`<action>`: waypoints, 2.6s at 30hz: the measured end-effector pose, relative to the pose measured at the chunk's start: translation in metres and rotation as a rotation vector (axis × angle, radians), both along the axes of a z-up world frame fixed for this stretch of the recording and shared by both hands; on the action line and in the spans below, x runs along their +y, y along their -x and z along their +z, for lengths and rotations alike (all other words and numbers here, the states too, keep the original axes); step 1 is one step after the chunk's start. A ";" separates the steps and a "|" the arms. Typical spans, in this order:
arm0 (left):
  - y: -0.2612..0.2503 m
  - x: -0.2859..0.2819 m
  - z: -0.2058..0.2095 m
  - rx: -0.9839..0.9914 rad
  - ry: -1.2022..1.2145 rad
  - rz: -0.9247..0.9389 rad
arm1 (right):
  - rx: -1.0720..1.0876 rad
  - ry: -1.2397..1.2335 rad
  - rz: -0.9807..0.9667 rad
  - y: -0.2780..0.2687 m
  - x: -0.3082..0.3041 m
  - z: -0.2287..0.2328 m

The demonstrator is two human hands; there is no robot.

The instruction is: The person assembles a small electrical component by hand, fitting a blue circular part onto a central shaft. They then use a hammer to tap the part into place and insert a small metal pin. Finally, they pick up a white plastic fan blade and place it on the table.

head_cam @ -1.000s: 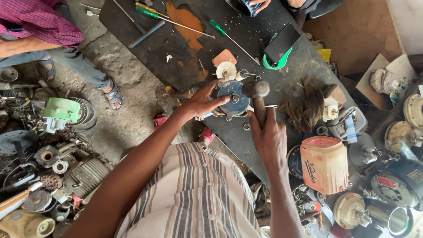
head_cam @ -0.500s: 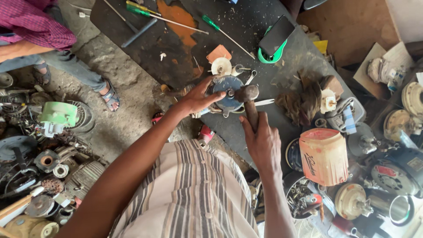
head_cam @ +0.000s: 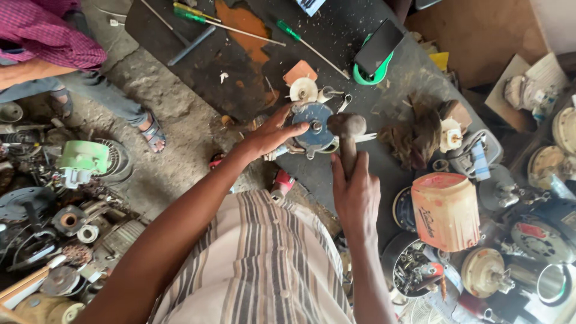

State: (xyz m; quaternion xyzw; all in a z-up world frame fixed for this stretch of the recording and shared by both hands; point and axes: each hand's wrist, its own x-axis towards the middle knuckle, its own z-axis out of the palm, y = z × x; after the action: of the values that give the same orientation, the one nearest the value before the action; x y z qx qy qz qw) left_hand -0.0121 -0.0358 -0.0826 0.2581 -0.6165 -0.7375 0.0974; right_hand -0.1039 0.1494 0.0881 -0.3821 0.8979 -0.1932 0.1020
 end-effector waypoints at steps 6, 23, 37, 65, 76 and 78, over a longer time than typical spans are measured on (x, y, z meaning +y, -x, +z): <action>-0.002 -0.001 0.001 -0.071 -0.022 -0.053 | -0.048 0.030 0.035 0.014 -0.002 0.002; -0.005 0.002 0.006 -0.149 0.078 -0.021 | -0.060 0.082 0.203 0.029 -0.012 -0.012; 0.000 -0.004 -0.003 -0.251 0.134 -0.093 | -0.165 0.028 -0.001 -0.008 0.022 0.011; -0.014 0.024 -0.003 -0.093 0.115 0.036 | -0.127 0.166 0.112 0.010 -0.003 0.003; -0.017 0.023 -0.002 -0.051 0.190 0.022 | -0.120 0.103 0.025 0.001 0.004 -0.001; -0.011 0.017 0.001 -0.075 0.211 0.030 | -0.127 0.090 -0.022 -0.001 0.004 0.005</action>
State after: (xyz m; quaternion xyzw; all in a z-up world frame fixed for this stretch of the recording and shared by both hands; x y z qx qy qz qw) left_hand -0.0015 -0.0189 -0.0814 0.2829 -0.6901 -0.6567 0.1119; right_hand -0.1026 0.1531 0.0930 -0.3634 0.8841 -0.2584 0.1395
